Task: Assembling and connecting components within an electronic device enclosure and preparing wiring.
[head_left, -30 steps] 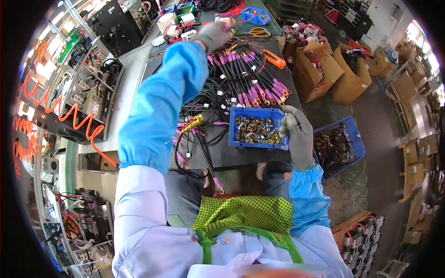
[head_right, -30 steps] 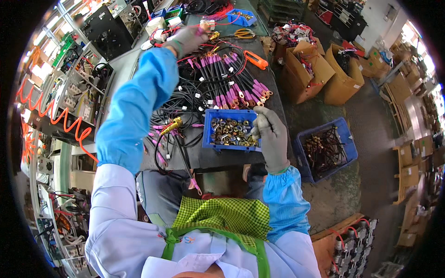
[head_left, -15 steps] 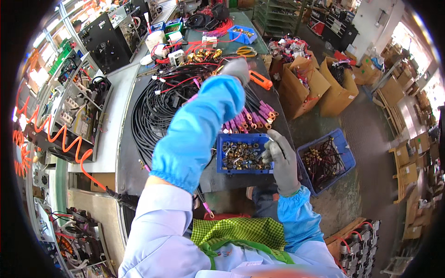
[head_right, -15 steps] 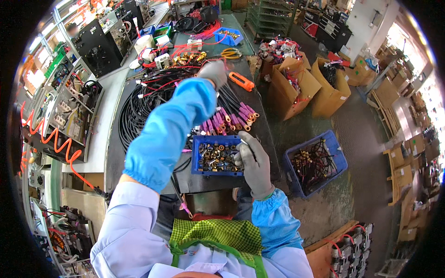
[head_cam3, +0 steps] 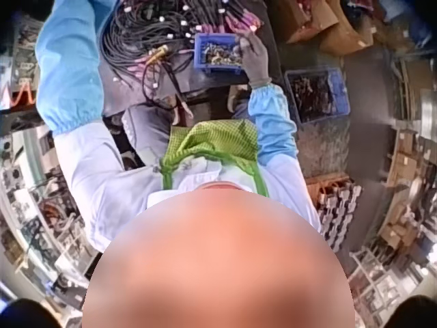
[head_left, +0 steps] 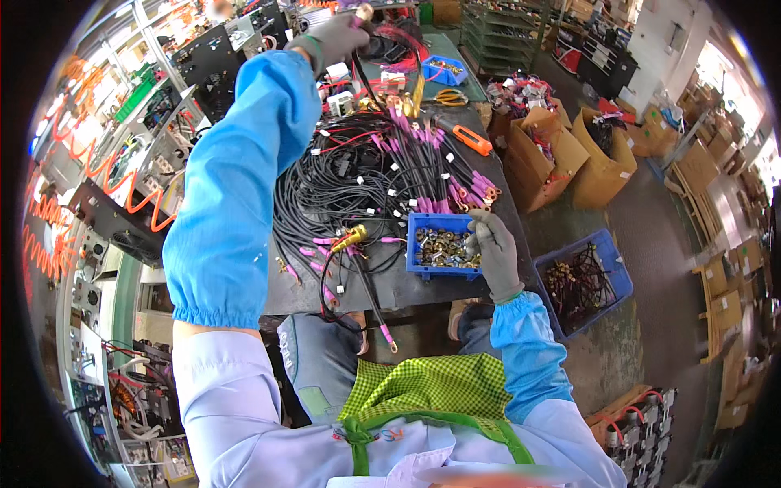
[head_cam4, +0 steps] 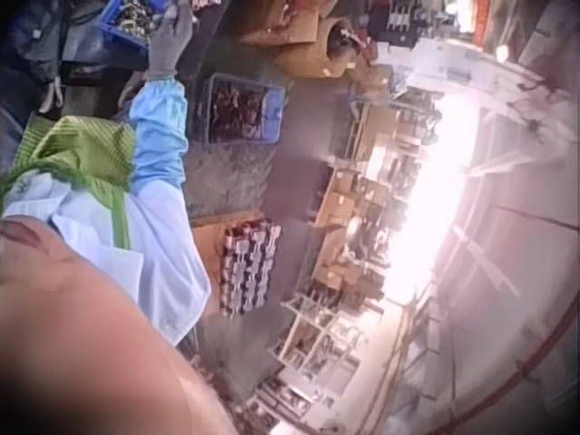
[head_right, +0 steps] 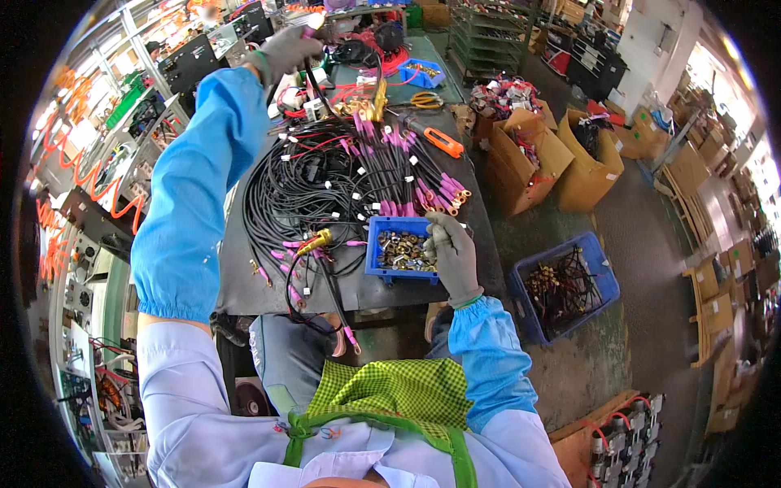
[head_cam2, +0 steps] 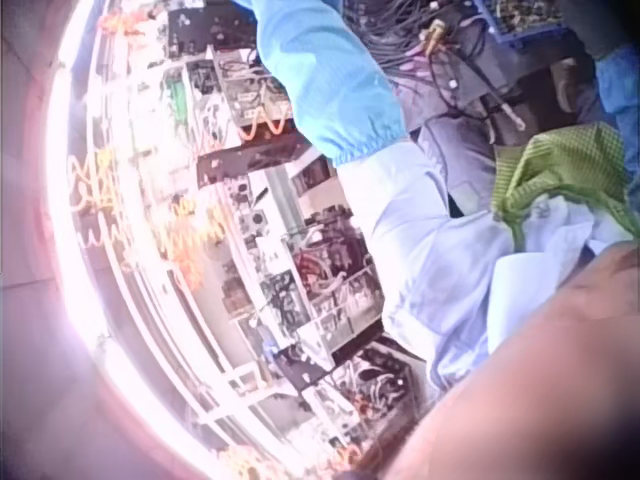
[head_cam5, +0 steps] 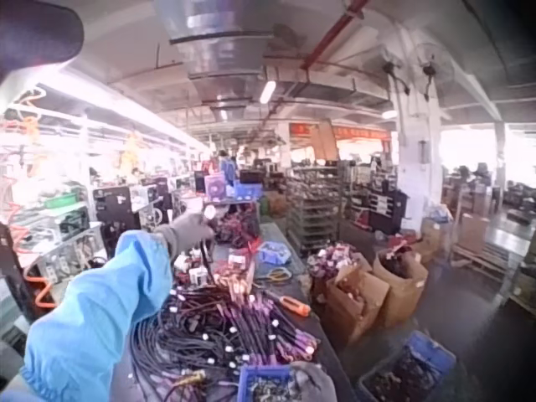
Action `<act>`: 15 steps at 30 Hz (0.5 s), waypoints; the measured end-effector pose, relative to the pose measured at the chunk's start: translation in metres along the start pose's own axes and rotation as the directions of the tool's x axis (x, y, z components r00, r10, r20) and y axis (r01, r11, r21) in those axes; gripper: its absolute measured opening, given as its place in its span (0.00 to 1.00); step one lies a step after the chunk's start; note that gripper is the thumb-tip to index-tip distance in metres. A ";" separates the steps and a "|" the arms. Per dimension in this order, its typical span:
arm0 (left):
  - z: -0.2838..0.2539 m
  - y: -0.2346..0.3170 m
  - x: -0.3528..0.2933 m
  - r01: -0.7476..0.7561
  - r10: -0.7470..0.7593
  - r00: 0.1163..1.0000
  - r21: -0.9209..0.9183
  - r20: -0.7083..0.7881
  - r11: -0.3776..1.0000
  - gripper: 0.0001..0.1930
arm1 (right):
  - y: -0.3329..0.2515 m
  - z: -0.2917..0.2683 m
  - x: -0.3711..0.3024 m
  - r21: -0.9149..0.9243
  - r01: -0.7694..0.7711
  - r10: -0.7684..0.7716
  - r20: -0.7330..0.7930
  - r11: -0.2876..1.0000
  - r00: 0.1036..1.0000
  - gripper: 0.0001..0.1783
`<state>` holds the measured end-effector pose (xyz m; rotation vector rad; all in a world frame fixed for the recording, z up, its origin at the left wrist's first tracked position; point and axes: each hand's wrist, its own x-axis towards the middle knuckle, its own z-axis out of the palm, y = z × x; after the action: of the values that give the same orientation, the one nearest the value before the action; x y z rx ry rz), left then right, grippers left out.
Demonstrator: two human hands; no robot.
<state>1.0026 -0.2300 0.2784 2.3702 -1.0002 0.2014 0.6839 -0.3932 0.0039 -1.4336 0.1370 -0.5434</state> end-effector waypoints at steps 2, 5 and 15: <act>-0.008 -0.048 0.021 -0.165 0.212 0.937 0.185 -0.277 0.969 0.13 | 0.001 0.012 0.002 -0.011 0.008 -0.008 0.031 1.000 0.999 0.15; -0.008 -0.036 0.018 -0.234 0.167 0.943 -0.215 -0.288 0.948 0.15 | 0.004 0.006 -0.002 -0.083 0.000 0.001 0.014 0.997 1.000 0.15; -0.102 0.086 -0.080 -0.256 0.141 0.961 -0.579 -0.236 0.774 0.17 | -0.031 0.017 0.002 -0.008 -0.019 0.020 0.017 1.000 1.000 0.26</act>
<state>0.8932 -0.1740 0.3742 1.6290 -1.0385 0.1411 0.6839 -0.3797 0.0370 -1.4432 0.1396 -0.5151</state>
